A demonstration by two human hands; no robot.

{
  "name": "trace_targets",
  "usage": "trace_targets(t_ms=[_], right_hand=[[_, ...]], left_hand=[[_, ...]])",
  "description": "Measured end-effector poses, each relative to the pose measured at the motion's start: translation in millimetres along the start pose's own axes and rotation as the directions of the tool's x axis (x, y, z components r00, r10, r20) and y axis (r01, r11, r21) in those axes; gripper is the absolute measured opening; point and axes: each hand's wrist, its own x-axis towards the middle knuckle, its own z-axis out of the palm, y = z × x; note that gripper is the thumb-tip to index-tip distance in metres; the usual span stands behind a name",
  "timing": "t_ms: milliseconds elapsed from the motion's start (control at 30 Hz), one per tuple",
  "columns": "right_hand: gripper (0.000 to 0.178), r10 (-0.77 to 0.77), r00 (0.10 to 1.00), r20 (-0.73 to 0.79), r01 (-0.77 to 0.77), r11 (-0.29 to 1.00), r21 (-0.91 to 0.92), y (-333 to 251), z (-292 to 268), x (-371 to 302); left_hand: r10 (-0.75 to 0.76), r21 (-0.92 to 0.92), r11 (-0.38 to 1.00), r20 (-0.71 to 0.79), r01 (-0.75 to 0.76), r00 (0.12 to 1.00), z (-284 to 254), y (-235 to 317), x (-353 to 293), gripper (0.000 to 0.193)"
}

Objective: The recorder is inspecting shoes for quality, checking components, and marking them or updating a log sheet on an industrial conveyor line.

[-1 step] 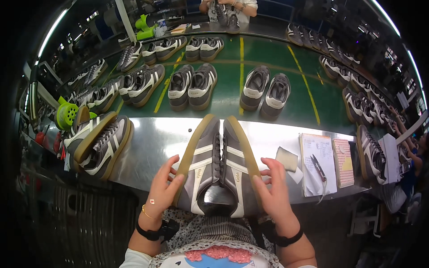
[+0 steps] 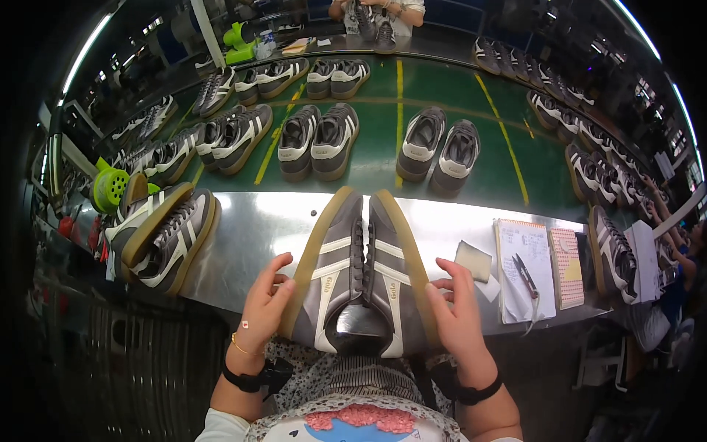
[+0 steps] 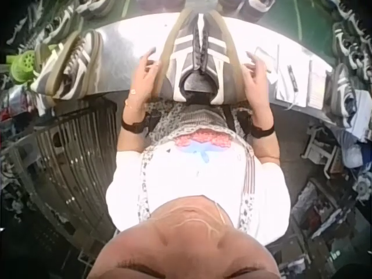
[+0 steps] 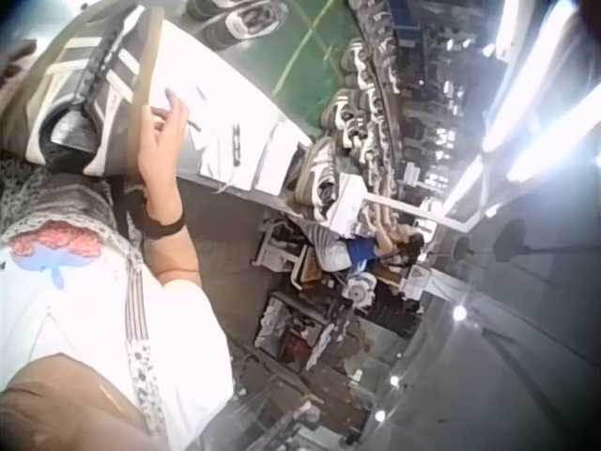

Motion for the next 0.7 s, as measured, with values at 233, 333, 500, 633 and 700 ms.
trace_targets(t_ms=[233,333,500,633,700], right_hand=[[0.042,0.266,0.952,0.154,-0.305,0.883,0.357,17,2,7],[0.044,0.275,0.943,0.189,-0.331,0.843,0.424,15,7,6],[0.044,0.255,0.941,0.222,-0.331,0.832,0.445,13,13,7],[0.048,0.243,0.943,0.228,-0.299,0.92,0.253,15,16,8],[0.049,0.217,0.945,0.243,-0.273,0.935,0.226,15,18,7]], left_hand=[[-0.205,-0.617,0.709,0.284,0.342,0.937,-4,-24,16,0.044],[-0.148,-0.663,0.654,0.36,0.364,0.921,-4,-22,18,0.048],[-0.13,-0.663,0.657,0.37,0.359,0.92,-7,-21,20,0.048],[-0.137,-0.597,0.727,0.359,0.34,0.923,-8,-23,20,0.047],[-0.134,-0.595,0.731,0.353,0.333,0.926,-10,-24,20,0.048]])
